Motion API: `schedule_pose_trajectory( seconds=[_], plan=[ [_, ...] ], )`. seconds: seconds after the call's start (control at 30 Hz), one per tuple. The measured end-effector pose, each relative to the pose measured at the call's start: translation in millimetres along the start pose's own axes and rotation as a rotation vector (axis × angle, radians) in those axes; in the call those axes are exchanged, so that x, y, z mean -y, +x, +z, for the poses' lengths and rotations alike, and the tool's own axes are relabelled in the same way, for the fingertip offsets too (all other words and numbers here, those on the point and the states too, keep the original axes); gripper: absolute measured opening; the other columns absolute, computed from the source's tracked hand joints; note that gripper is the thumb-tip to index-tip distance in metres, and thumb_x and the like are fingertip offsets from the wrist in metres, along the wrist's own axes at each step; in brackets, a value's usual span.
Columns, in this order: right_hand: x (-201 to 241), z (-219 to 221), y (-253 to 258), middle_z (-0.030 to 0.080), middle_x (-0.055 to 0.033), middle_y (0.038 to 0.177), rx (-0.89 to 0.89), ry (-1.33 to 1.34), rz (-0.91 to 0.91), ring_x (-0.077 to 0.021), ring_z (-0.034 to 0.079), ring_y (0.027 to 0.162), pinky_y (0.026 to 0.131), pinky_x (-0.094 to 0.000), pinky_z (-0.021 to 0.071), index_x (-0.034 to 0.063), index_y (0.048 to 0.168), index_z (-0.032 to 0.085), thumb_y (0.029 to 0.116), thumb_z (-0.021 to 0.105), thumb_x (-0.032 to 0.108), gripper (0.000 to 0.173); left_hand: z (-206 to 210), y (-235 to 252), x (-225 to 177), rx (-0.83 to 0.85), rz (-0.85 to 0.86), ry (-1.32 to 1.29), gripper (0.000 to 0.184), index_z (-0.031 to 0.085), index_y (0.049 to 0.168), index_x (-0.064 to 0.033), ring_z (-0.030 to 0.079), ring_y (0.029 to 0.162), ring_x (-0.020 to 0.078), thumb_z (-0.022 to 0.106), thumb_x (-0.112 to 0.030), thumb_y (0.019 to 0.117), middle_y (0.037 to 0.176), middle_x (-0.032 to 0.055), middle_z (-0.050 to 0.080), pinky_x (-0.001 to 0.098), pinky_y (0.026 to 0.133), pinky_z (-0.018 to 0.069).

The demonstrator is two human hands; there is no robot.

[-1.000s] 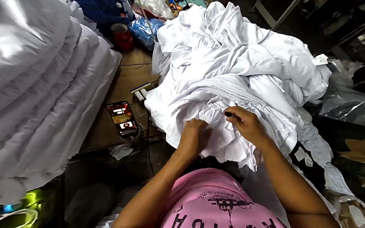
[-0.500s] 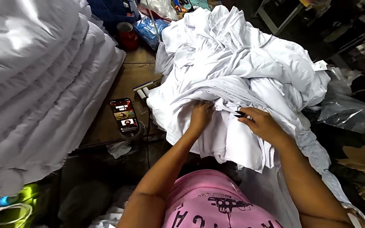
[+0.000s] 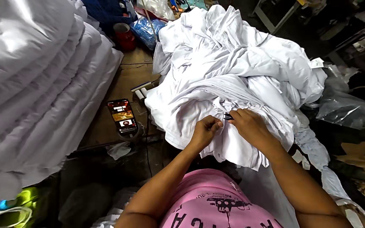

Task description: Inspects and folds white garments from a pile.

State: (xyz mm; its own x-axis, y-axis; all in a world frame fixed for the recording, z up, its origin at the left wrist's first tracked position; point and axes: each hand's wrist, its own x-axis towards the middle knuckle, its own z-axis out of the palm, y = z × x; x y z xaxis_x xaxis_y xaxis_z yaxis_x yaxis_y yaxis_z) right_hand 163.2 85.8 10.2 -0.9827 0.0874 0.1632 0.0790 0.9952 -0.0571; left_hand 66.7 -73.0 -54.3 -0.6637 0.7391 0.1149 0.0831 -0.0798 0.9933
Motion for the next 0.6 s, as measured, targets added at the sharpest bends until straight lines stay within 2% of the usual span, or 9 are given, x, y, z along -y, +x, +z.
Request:
schedule_pose_trajectory(
  seconds=[0.17, 0.23, 0.3, 0.37, 0.47, 0.53, 0.6],
  plan=[
    [1, 14, 9, 0.069, -0.0223, 0.087, -0.066, 0.000, 0.010, -0.0407, 0.070, 0.082, 0.071, -0.0532, 0.0571, -0.0061, 0.100, 0.071, 0.0962, 0.067, 0.008, 0.015, 5, 1, 3, -0.021, 0.065, 0.097, 0.014, 0.071, 0.092, 0.0034, 0.060, 0.075, 0.0041, 0.064, -0.007, 0.0977, 0.083, 0.0050, 0.064, 0.0198, 0.073, 0.0512],
    [-3, 11, 8, 0.070, -0.0218, 0.088, -0.071, 0.017, 0.024, -0.0404, 0.071, 0.083, 0.072, -0.0537, 0.0575, -0.0052, 0.101, 0.072, 0.0971, 0.066, 0.009, 0.016, 5, 2, 3, -0.110, 0.141, 0.297, 0.014, 0.074, 0.093, 0.0032, 0.067, 0.082, 0.0191, 0.066, -0.008, 0.0956, 0.086, 0.0130, 0.070, 0.0343, 0.079, 0.0550],
    [-6, 7, 9, 0.069, -0.0219, 0.088, -0.073, 0.033, 0.039, -0.0401, 0.071, 0.083, 0.072, -0.0541, 0.0580, -0.0053, 0.102, 0.072, 0.0974, 0.066, 0.010, 0.016, 4, 10, 7, -0.203, 0.208, 0.462, 0.014, 0.076, 0.098, 0.0013, 0.067, 0.095, 0.0330, 0.069, -0.011, 0.0940, 0.097, 0.0184, 0.070, 0.0483, 0.087, 0.0545],
    [-6, 5, 10, 0.069, -0.0222, 0.088, -0.078, 0.052, 0.048, -0.0400, 0.071, 0.083, 0.073, -0.0541, 0.0581, -0.0058, 0.101, 0.071, 0.0974, 0.066, 0.009, 0.016, 5, 24, 16, -0.234, 0.301, 0.594, 0.019, 0.076, 0.105, -0.0023, 0.064, 0.099, 0.0384, 0.074, -0.016, 0.0915, 0.103, 0.0203, 0.068, 0.0527, 0.087, 0.0524],
    [-5, 5, 11, 0.069, -0.0220, 0.089, -0.090, 0.070, 0.059, -0.0395, 0.071, 0.085, 0.075, -0.0541, 0.0583, -0.0055, 0.102, 0.071, 0.0977, 0.066, 0.008, 0.016, 9, 40, 31, -0.253, 0.425, 0.656, 0.010, 0.078, 0.095, -0.0049, 0.064, 0.095, 0.0380, 0.075, -0.011, 0.0879, 0.099, 0.0195, 0.067, 0.0516, 0.082, 0.0522],
    [-6, 4, 9, 0.069, -0.0218, 0.088, -0.111, 0.083, 0.044, -0.0394, 0.071, 0.084, 0.074, -0.0532, 0.0585, -0.0061, 0.103, 0.071, 0.0970, 0.066, 0.008, 0.016, 8, 38, 26, -0.244, 0.390, 0.468, 0.008, 0.078, 0.094, -0.0018, 0.063, 0.097, 0.0341, 0.073, -0.006, 0.0891, 0.097, 0.0189, 0.066, 0.0484, 0.085, 0.0518],
    [-9, 3, 4, 0.068, -0.0220, 0.087, -0.128, 0.092, 0.022, -0.0394, 0.071, 0.082, 0.074, -0.0525, 0.0585, -0.0068, 0.103, 0.071, 0.0965, 0.066, 0.008, 0.017, 4, 30, 20, -0.209, 0.277, 0.221, 0.012, 0.075, 0.096, 0.0019, 0.061, 0.097, 0.0263, 0.070, -0.009, 0.0945, 0.099, 0.0169, 0.064, 0.0407, 0.087, 0.0517]
  ],
)
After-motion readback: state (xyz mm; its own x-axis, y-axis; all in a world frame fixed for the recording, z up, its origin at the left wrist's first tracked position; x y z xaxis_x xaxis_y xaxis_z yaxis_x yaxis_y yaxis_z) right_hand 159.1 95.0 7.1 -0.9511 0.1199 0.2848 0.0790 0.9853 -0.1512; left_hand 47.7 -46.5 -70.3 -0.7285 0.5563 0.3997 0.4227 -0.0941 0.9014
